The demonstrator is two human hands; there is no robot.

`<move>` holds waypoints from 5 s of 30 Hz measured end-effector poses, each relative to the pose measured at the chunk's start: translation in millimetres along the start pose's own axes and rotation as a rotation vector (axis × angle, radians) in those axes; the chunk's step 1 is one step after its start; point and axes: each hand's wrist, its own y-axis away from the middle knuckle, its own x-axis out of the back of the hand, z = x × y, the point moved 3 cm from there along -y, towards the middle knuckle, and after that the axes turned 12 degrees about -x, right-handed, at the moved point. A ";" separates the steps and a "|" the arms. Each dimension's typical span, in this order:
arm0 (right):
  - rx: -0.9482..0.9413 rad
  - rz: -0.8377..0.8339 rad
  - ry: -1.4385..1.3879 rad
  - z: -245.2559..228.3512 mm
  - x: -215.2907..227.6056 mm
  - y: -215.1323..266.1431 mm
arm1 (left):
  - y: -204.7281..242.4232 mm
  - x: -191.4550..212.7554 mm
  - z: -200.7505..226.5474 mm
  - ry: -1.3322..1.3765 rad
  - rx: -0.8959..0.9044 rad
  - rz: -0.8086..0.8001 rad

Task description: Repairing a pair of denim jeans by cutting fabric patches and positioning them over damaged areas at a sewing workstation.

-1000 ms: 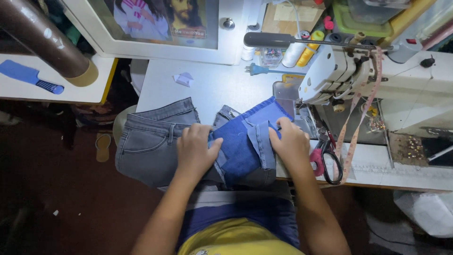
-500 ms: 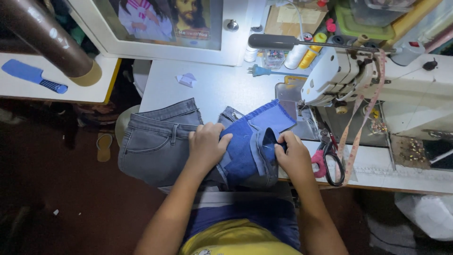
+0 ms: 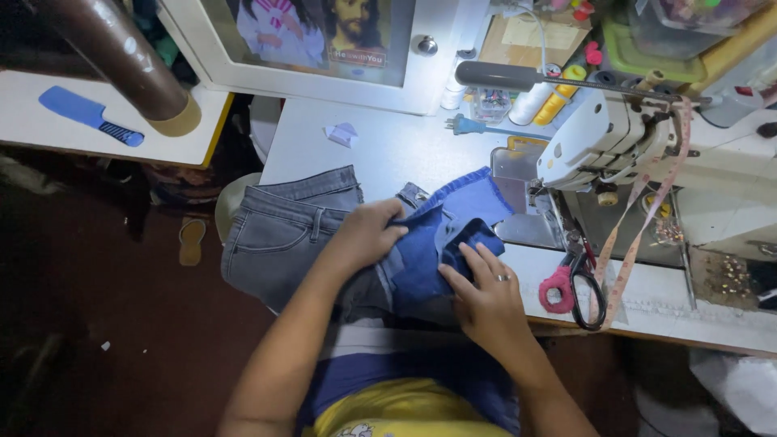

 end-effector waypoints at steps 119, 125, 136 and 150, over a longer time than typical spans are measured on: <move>-0.307 0.435 -0.833 74.4 3.4 -142.1 | -23.0 2.3 -74.9 -0.276 -0.514 0.884; -0.097 -0.407 -0.781 18.4 99.6 -118.9 | -22.5 8.5 -47.3 0.245 -0.302 0.742; 0.074 -0.119 0.050 46.6 -27.8 -106.0 | -39.7 -24.1 -6.8 0.190 -0.176 -0.239; -0.851 0.206 -0.366 97.7 -40.9 20.7 | -36.6 -36.8 -37.2 0.463 -0.103 -0.173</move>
